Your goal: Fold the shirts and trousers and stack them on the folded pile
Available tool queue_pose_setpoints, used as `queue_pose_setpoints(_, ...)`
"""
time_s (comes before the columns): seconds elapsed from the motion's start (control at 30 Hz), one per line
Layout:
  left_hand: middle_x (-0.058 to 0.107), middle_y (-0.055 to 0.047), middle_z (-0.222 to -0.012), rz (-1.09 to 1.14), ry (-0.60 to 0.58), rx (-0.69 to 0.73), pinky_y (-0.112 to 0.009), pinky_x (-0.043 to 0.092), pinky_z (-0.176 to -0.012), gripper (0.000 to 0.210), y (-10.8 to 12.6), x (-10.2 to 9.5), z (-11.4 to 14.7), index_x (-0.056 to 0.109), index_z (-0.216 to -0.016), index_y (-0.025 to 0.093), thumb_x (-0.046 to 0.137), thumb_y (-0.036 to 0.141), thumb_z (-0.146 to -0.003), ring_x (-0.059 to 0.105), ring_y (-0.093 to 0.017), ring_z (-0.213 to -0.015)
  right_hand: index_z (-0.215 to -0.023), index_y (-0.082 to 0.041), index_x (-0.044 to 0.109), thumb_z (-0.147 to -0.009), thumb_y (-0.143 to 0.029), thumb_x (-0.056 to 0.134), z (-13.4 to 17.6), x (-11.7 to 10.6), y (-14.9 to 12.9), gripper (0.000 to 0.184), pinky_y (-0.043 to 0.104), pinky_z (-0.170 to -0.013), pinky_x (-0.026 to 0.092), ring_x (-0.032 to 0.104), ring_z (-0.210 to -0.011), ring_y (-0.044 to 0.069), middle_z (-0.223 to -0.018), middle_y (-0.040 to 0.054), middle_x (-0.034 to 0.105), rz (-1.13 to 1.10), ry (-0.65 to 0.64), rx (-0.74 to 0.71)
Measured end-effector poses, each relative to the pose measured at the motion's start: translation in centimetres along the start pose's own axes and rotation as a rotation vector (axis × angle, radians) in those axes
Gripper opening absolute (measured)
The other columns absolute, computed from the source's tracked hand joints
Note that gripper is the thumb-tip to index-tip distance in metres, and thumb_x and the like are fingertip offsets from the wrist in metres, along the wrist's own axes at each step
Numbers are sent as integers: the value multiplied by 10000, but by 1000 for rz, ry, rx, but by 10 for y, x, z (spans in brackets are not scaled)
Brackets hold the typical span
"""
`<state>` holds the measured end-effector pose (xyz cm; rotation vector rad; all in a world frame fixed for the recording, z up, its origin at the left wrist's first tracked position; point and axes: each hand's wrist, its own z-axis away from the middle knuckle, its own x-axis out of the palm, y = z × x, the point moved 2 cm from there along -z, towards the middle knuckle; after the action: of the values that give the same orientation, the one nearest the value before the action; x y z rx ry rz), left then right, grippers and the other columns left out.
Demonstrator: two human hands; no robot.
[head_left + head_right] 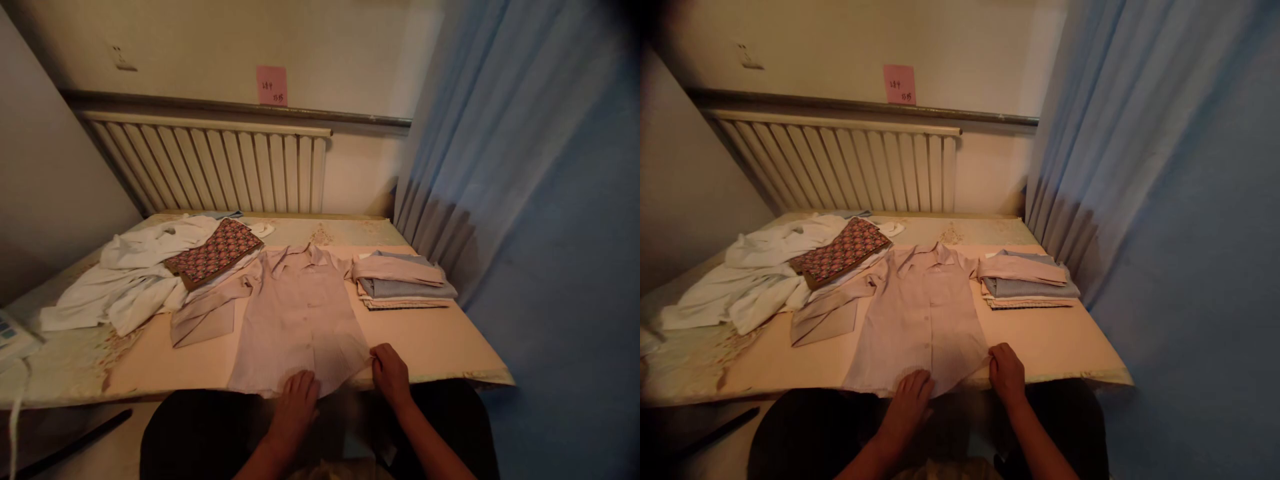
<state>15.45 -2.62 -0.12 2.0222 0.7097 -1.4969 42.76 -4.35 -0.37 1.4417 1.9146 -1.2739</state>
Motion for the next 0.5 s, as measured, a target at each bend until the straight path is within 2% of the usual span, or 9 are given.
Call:
queue_pose_setpoints(0.13,576,-92,-1165,-78,-2,-15,-415,418,-948,264,0,3,-5,582,-1101,175,585,96,-848,516,-246,-1089,-852,-202,568,-802,-72,411,1,1,1,210,274,-751,412,532,-827,176,-839,39,554,-5,2,-3)
queue_pose_setpoints(0.27,586,-76,-1078,-79,-16,-12,-398,430,-883,146,-1,4,-8,607,-997,167,578,111,-865,513,-237,-1013,-854,-205,567,-795,-73,418,1,1,2,207,275,-755,411,533,-830,176,-837,37,557,-8,0,-5)
queue_pose_setpoints(0.5,584,-44,-936,-75,-4,-23,-381,432,-848,134,-9,-8,-9,600,-890,172,522,63,-875,517,-213,-923,-858,-202,581,-784,-68,418,-1,-1,1,224,264,-745,421,542,-822,169,-841,36,564,-6,12,-14)
